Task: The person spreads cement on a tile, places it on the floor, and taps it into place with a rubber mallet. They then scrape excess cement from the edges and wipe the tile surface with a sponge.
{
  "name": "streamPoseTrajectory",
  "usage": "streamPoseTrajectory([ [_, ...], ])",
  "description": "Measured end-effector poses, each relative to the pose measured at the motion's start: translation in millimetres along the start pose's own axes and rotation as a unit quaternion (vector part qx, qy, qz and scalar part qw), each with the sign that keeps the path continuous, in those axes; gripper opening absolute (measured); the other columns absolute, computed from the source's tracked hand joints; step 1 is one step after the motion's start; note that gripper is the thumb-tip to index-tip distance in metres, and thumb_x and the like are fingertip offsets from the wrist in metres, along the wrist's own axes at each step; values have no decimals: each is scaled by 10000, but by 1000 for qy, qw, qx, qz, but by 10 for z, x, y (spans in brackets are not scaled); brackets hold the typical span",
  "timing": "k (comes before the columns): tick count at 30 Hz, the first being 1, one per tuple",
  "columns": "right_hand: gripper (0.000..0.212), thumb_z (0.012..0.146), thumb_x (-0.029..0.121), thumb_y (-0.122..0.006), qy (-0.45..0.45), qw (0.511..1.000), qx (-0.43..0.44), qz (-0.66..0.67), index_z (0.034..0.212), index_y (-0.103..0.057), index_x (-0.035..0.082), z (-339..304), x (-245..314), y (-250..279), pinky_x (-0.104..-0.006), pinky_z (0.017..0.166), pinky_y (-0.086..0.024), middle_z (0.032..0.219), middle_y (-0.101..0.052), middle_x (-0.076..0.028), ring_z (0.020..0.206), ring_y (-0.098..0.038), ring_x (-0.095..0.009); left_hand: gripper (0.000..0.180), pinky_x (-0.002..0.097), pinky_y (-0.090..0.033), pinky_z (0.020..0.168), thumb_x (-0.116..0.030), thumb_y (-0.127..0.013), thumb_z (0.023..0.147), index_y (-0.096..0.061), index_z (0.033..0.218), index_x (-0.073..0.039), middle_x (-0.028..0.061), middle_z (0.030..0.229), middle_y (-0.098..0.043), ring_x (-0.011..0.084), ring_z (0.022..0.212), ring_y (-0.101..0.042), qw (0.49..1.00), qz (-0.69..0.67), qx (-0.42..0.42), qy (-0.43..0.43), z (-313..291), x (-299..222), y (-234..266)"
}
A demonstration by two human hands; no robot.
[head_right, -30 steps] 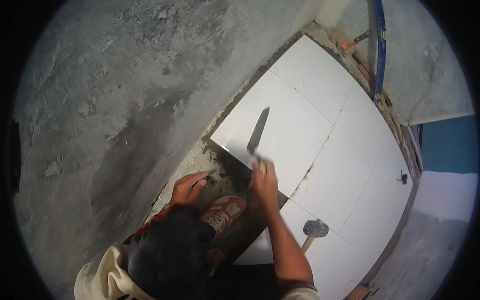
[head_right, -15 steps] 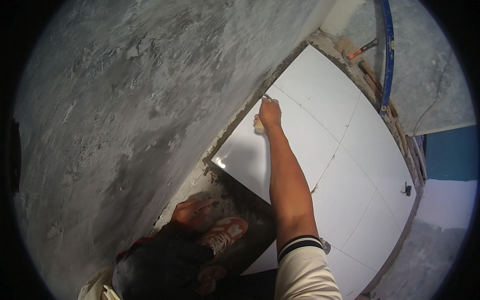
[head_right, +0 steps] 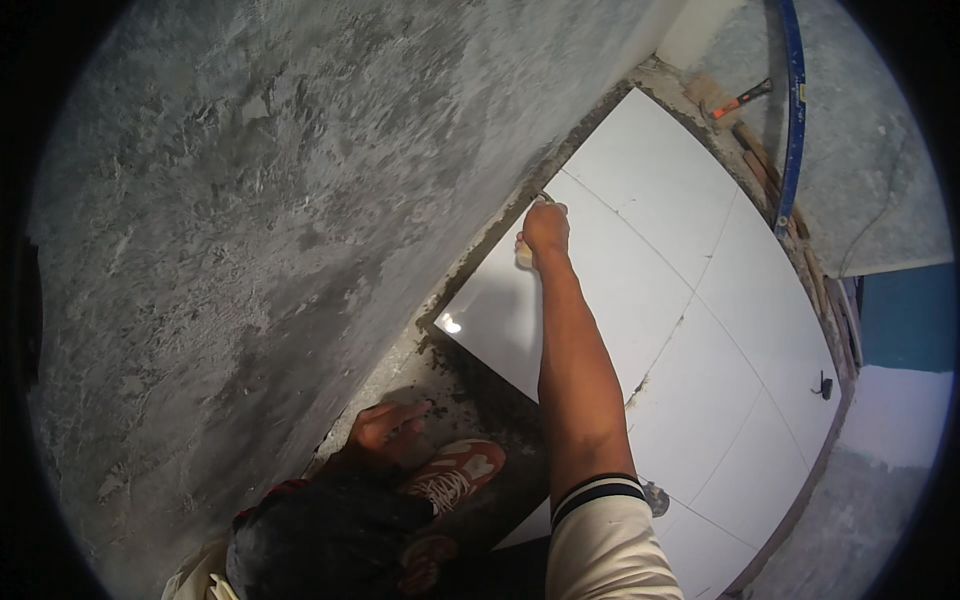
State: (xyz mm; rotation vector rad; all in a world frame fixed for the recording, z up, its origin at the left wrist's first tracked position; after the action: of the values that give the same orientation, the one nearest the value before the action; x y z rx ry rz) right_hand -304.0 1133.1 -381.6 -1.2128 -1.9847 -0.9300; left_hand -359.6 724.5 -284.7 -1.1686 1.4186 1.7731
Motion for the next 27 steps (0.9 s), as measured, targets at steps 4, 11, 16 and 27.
streamPoseTrajectory([
  [4, 372, 1123, 354, -471, -24, 998, 38, 40, 1249, -457, 4, 78, -232, 25, -383, 449, -522, 877, -562, -116, 574, -587, -205, 343, 402, -564, 652, -49, -758, 938, -742, 1275, 10, 179, 915, -741, 293, 743, -713, 1000, 5, -11, -4, -33, 55, 22],
  [11, 363, 1136, 418, -470, 15, 990, 83, 115, 1150, -453, 55, 29, -425, 20, -346, 445, -488, 804, -489, -47, 554, -515, -154, 321, 397, -573, 609, -27, -762, 921, -741, 1237, 21, 157, 859, -735, 288, 735, -727, 998, 60, -2, -27, -121, 84, 152],
  [16, 351, 1137, 463, -483, 3, 981, 129, 145, 1132, -456, 113, -132, -453, -57, -306, 447, -456, 784, -487, -24, 546, -501, -119, 322, 410, -582, 624, -41, -757, 928, -734, 1243, 19, 155, 855, -729, 289, 728, -721, 999, 45, -6, -18, -54, 28, 115],
  [27, 370, 1123, 498, -512, 49, 952, 188, 234, 1193, -510, 134, -567, -886, 121, -308, 446, -443, 794, -537, -27, 515, -499, -123, 321, 408, -599, 655, -34, -745, 907, -735, 1221, 30, 160, 857, -734, 301, 749, -734, 997, 62, 13, -49, -14, -68, -3],
])
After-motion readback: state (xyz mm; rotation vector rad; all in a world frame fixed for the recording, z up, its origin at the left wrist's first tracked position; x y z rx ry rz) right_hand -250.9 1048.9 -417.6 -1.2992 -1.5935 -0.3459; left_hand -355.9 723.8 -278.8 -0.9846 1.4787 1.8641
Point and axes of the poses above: each hand's wrist, its own z-axis towards the middle knuckle, its own y-axis out of the back of the hand, x = y × z, the point moved 5 cm from there along z, towards the middle knuckle
